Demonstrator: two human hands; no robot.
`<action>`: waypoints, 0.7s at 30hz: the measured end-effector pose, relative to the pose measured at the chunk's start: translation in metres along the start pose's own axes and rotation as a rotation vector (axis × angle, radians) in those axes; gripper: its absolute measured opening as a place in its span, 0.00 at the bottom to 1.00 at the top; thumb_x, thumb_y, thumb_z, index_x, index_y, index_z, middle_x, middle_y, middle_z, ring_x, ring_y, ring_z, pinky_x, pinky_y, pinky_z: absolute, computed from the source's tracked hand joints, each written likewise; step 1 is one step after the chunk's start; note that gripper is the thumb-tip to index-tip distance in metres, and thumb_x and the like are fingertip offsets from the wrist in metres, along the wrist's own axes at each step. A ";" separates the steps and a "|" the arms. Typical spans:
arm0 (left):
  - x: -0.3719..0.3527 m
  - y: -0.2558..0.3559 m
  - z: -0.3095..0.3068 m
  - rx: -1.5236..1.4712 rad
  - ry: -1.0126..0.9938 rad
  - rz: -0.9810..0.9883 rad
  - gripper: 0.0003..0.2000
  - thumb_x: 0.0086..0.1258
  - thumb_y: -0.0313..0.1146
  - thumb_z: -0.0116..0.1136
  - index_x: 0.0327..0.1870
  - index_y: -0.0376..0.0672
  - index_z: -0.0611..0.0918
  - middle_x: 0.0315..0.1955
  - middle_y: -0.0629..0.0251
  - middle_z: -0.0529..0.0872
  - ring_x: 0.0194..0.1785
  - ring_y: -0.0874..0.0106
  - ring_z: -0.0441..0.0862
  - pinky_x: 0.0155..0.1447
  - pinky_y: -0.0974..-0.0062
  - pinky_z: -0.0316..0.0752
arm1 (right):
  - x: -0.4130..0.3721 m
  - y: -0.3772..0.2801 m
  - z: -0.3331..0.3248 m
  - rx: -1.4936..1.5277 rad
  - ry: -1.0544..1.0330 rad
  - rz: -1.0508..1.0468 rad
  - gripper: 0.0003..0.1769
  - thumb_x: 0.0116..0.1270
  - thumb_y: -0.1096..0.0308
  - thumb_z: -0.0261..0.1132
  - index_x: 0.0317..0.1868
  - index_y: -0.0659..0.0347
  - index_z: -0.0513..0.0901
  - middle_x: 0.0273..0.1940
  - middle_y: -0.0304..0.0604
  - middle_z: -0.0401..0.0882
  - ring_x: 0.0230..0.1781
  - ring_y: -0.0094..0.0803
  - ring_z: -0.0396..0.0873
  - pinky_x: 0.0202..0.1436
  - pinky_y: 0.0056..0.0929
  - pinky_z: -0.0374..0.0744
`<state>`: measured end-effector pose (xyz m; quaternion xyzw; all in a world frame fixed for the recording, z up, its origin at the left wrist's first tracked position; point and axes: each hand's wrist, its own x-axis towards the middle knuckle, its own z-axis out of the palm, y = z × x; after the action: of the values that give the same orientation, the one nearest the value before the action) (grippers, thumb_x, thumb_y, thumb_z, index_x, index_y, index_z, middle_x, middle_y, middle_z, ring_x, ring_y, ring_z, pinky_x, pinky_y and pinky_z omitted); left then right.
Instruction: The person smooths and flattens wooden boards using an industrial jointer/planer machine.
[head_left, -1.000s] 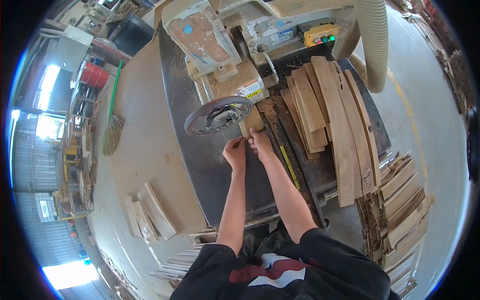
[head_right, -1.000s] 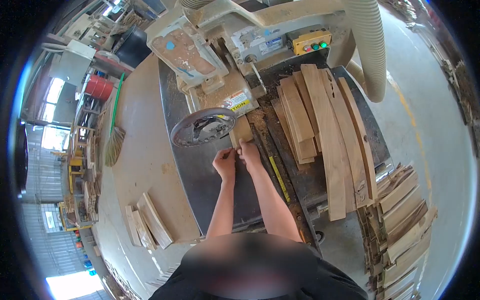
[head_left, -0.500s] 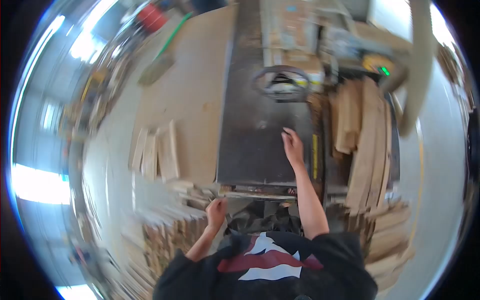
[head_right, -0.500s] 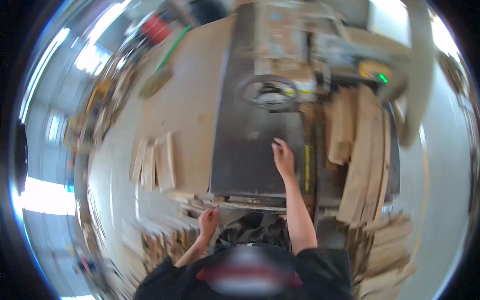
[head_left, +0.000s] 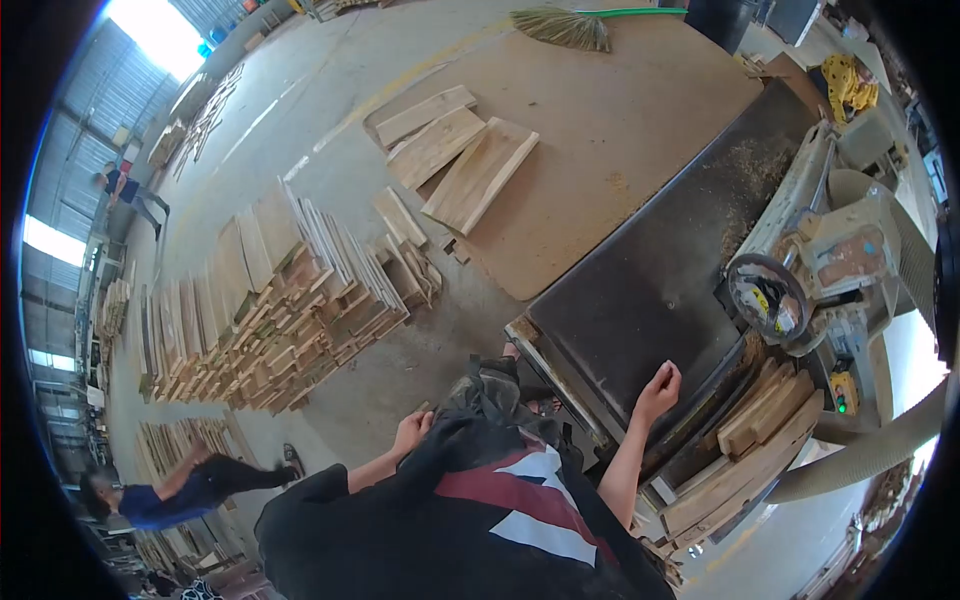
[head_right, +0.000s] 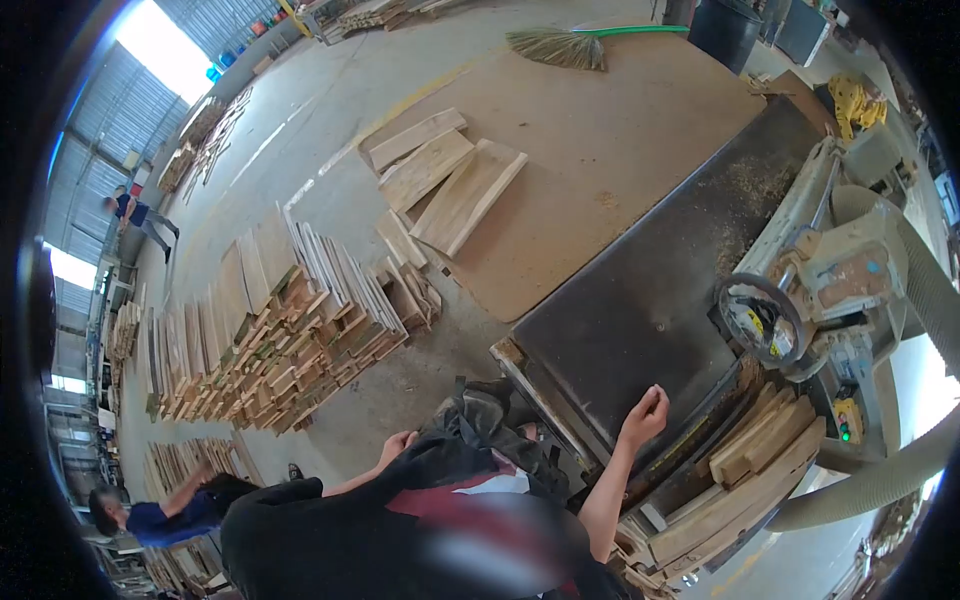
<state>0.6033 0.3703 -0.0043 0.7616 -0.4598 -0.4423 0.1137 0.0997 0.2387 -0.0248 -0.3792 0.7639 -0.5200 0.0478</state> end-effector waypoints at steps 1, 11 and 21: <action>0.004 -0.010 0.000 0.036 0.040 -0.035 0.20 0.78 0.46 0.55 0.42 0.33 0.86 0.34 0.43 0.88 0.43 0.48 0.89 0.51 0.56 0.80 | 0.000 -0.002 0.001 -0.029 0.018 -0.021 0.17 0.81 0.58 0.63 0.52 0.67 0.86 0.43 0.48 0.89 0.39 0.36 0.86 0.42 0.32 0.83; 0.167 0.070 -0.013 0.138 -0.182 -0.168 0.23 0.75 0.49 0.57 0.34 0.35 0.89 0.31 0.42 0.88 0.41 0.44 0.88 0.48 0.51 0.80 | 0.004 -0.025 0.016 -0.276 0.120 0.101 0.16 0.80 0.58 0.64 0.50 0.66 0.86 0.37 0.49 0.87 0.34 0.37 0.85 0.37 0.34 0.82; 0.349 0.333 -0.110 0.651 0.489 0.527 0.57 0.45 0.62 0.82 0.79 0.51 0.66 0.73 0.36 0.65 0.75 0.36 0.62 0.77 0.43 0.61 | 0.006 -0.020 0.029 -0.458 0.185 0.061 0.15 0.78 0.58 0.65 0.47 0.63 0.86 0.33 0.49 0.87 0.29 0.41 0.85 0.31 0.37 0.80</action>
<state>0.5538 -0.1185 0.0538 0.6967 -0.7115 -0.0398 0.0824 0.1196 0.2095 -0.0199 -0.3076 0.8741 -0.3642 -0.0937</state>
